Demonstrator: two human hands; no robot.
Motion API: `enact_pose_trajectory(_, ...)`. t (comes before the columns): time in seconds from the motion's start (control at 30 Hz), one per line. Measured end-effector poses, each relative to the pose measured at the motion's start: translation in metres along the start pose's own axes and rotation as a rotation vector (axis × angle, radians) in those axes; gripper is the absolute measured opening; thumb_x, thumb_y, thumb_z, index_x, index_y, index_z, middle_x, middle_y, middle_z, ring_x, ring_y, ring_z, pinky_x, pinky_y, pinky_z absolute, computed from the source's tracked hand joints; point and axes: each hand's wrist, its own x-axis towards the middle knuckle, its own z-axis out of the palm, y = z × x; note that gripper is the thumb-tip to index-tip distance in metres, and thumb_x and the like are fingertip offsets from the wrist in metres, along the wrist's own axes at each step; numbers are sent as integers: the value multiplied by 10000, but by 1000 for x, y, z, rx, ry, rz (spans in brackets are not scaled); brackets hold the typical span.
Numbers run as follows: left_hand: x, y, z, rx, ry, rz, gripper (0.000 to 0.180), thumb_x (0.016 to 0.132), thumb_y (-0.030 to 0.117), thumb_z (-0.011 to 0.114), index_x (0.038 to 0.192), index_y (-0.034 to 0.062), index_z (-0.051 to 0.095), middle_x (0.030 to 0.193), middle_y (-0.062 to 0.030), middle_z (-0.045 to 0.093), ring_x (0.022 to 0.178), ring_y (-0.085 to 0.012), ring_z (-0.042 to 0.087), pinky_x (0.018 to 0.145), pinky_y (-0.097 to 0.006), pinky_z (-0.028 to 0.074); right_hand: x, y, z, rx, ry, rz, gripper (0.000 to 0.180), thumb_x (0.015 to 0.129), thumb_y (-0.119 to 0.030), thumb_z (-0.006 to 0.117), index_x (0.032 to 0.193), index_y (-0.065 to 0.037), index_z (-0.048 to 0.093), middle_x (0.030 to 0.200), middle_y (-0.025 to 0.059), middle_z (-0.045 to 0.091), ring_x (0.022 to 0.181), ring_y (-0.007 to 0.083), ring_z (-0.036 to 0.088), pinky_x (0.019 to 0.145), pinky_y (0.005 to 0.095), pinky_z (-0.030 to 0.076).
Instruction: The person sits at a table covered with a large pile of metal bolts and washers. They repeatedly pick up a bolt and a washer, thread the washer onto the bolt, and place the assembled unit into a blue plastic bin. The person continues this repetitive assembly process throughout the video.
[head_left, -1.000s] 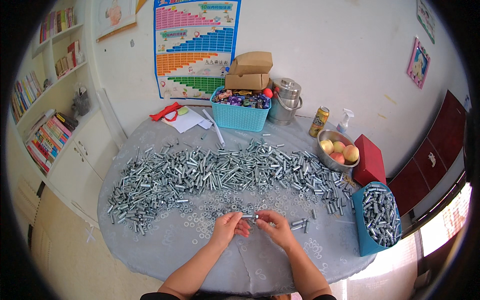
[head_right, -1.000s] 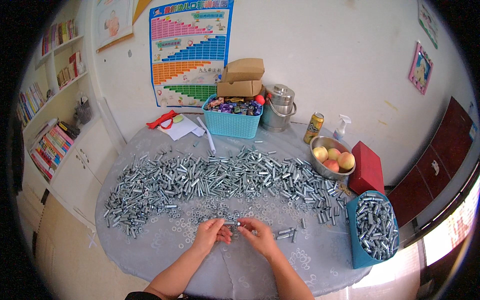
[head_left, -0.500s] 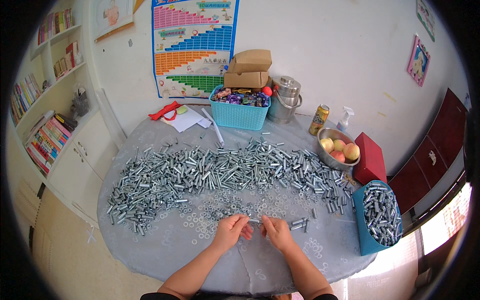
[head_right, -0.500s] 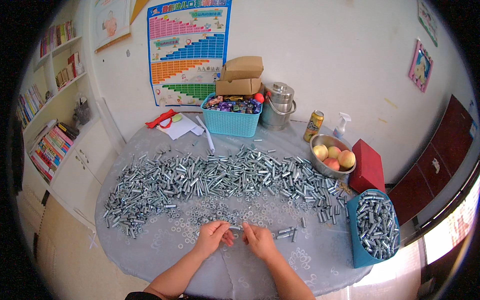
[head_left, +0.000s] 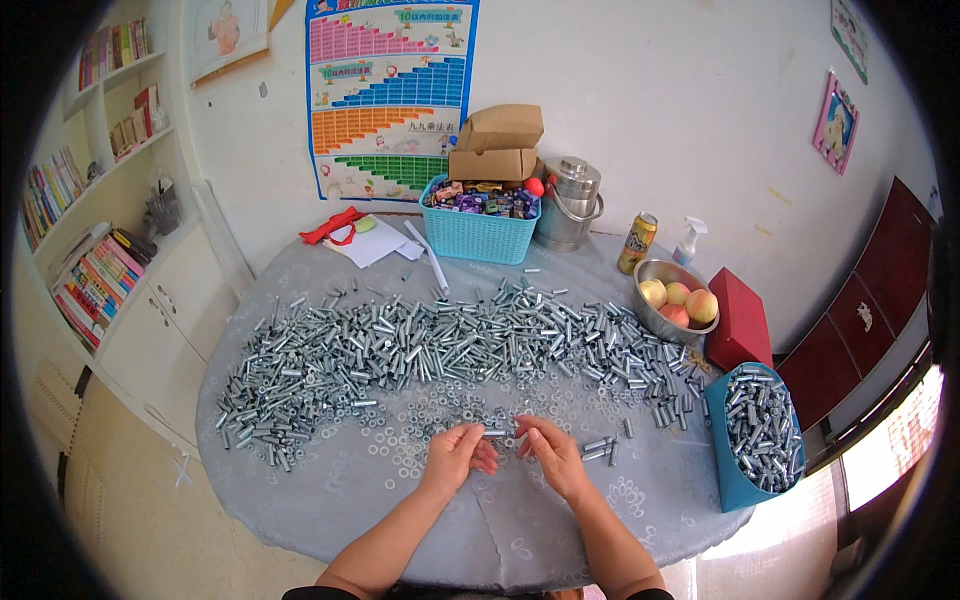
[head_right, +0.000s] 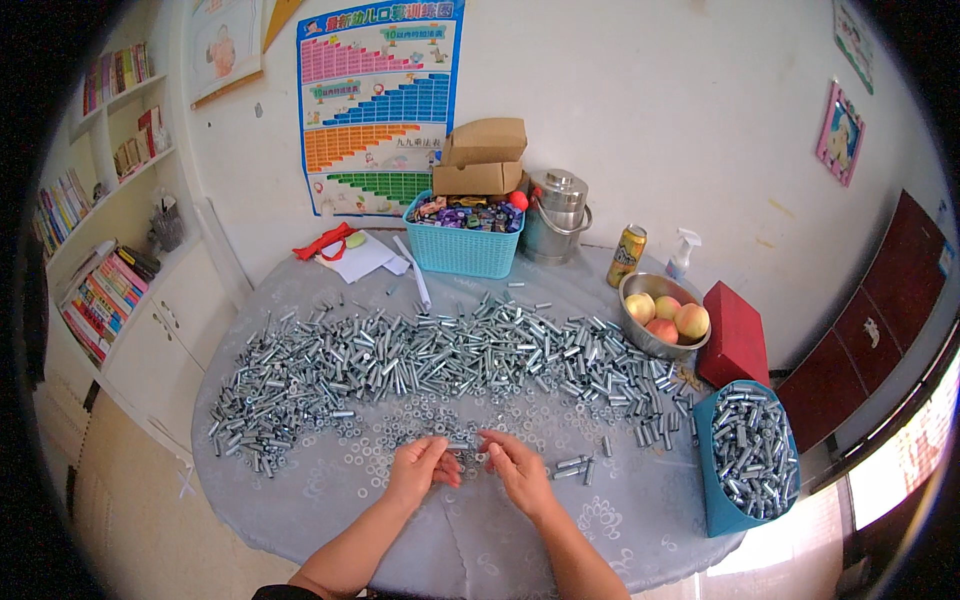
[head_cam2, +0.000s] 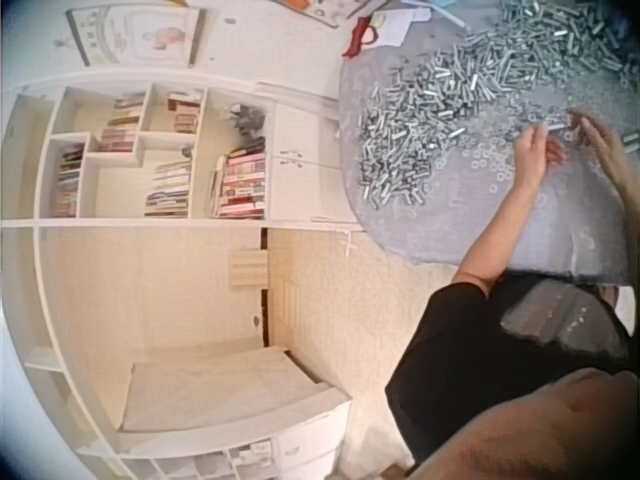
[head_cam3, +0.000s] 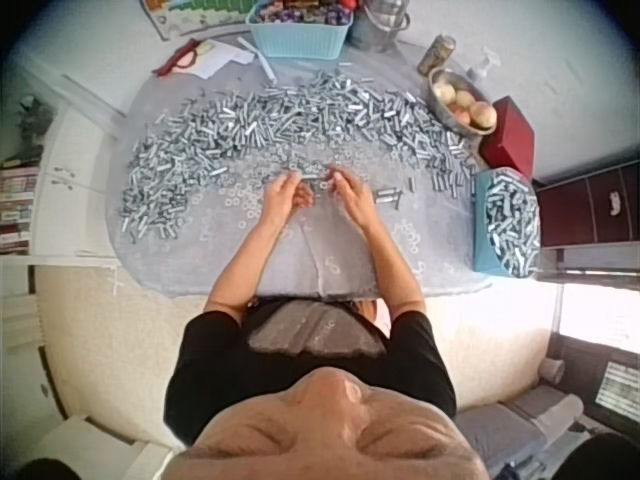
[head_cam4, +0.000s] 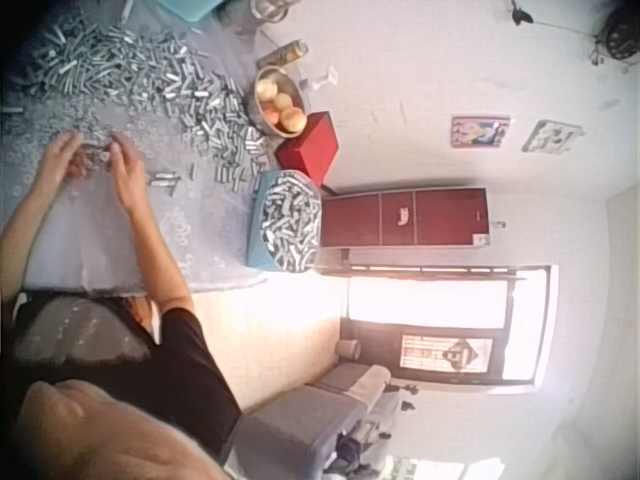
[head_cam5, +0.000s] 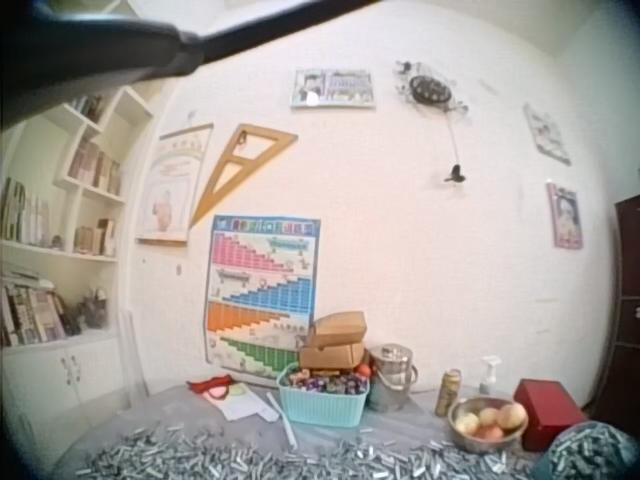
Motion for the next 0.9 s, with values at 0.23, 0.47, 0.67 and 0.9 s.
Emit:
enact_pose_trajectory(0.23, 0, 1, 2, 17, -16, -6, 265, 915, 209, 449, 880, -41, 530, 691, -126, 591, 542, -200, 591, 489, -298, 512, 2, 12, -5, -18, -39, 0, 321, 927, -243, 444, 892, 31, 608, 754, 64, 597, 690, 114, 543, 643, 252, 439)
enact_pose_trajectory(0.47, 2, -6, 3, 53, -28, -4, 247, 911, 193, 462, 905, -42, 537, 711, -131, 598, 569, -194, 601, 518, -292, 521, 1, 10, -8, -106, -5, -11, 319, 915, -255, 472, 873, 27, 617, 778, 65, 602, 692, 120, 552, 646, 252, 442)
enact_pose_trajectory(0.67, -2, -9, 10, 101, -62, 52, 213, 904, 151, 479, 947, -42, 557, 740, -125, 607, 600, -179, 606, 541, -280, 522, 2, 8, -4, 39, 26, 17, 222, 878, -191, 545, 927, 17, 606, 779, 30, 599, 707, 86, 552, 640, 211, 442)
enact_pose_trajectory(0.9, -14, -13, 22, 694, -138, 383, 271, 819, 155, 610, 1077, 77, 586, 740, -46, 622, 569, -115, 560, 523, -241, 443, 9, 18, -19, 124, 43, 152, 201, 872, -193, 551, 907, -4, 611, 710, 3, 591, 609, 67, 523, 556, 198, 424)
